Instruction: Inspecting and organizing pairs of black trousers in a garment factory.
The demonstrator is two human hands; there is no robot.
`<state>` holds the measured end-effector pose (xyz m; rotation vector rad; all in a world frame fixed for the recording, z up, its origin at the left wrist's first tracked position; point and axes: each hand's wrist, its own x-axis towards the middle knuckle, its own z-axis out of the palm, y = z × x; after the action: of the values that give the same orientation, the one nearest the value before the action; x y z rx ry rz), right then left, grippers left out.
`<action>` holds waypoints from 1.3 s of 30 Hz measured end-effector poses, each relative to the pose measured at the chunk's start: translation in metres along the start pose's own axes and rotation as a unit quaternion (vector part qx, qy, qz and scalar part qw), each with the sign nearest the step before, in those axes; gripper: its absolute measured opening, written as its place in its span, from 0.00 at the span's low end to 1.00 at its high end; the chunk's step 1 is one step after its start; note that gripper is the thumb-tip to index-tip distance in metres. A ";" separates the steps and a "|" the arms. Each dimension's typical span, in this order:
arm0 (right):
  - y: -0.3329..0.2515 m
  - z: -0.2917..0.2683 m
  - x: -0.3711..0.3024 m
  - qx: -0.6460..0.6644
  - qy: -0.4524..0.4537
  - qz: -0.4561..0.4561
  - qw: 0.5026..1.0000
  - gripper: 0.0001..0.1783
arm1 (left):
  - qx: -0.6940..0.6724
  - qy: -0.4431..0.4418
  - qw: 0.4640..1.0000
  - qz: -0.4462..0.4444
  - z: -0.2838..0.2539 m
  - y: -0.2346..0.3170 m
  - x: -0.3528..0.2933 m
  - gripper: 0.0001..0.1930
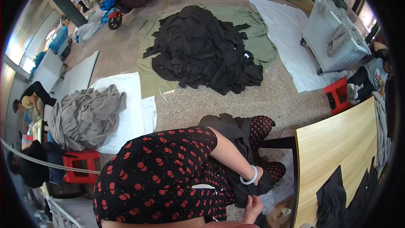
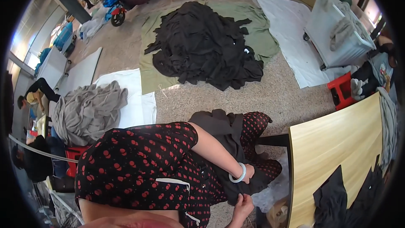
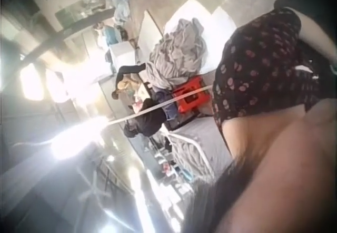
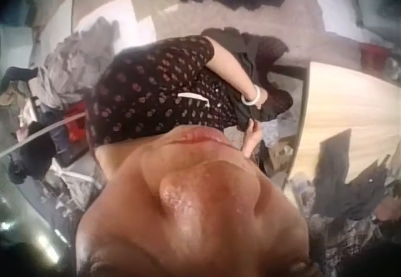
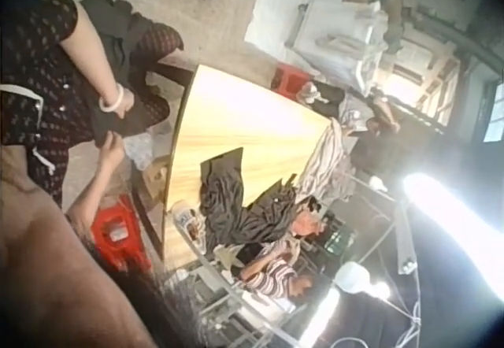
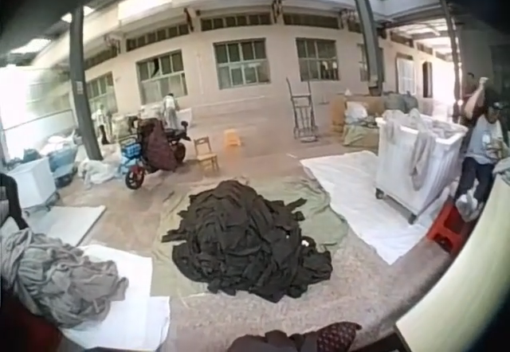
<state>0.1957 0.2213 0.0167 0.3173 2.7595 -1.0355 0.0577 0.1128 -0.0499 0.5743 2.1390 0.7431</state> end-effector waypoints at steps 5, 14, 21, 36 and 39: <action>0.009 -0.001 0.000 -0.006 0.048 -0.038 0.998 0.08 | -0.048 0.073 0.989 0.123 -0.004 0.020 -0.014 0.09; -0.009 0.004 0.008 0.112 0.042 -0.017 0.993 0.07 | -0.053 0.095 0.979 0.170 -0.017 0.030 -0.034 0.03; -0.027 0.011 0.005 0.315 0.036 0.027 0.948 0.07 | 0.046 0.055 0.976 0.203 -0.022 0.024 -0.038 0.06; -0.036 0.032 0.008 0.327 0.065 0.054 0.941 0.08 | 0.017 -0.101 0.986 0.134 -0.048 0.018 -0.047 0.10; -0.050 0.030 0.013 0.279 0.106 0.042 0.953 0.08 | -0.009 -0.094 0.990 0.109 -0.047 0.014 -0.047 0.10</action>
<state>0.1733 0.1670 0.0229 0.6481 2.5346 -1.8430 0.0503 0.0789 0.0088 0.8441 1.9149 0.7915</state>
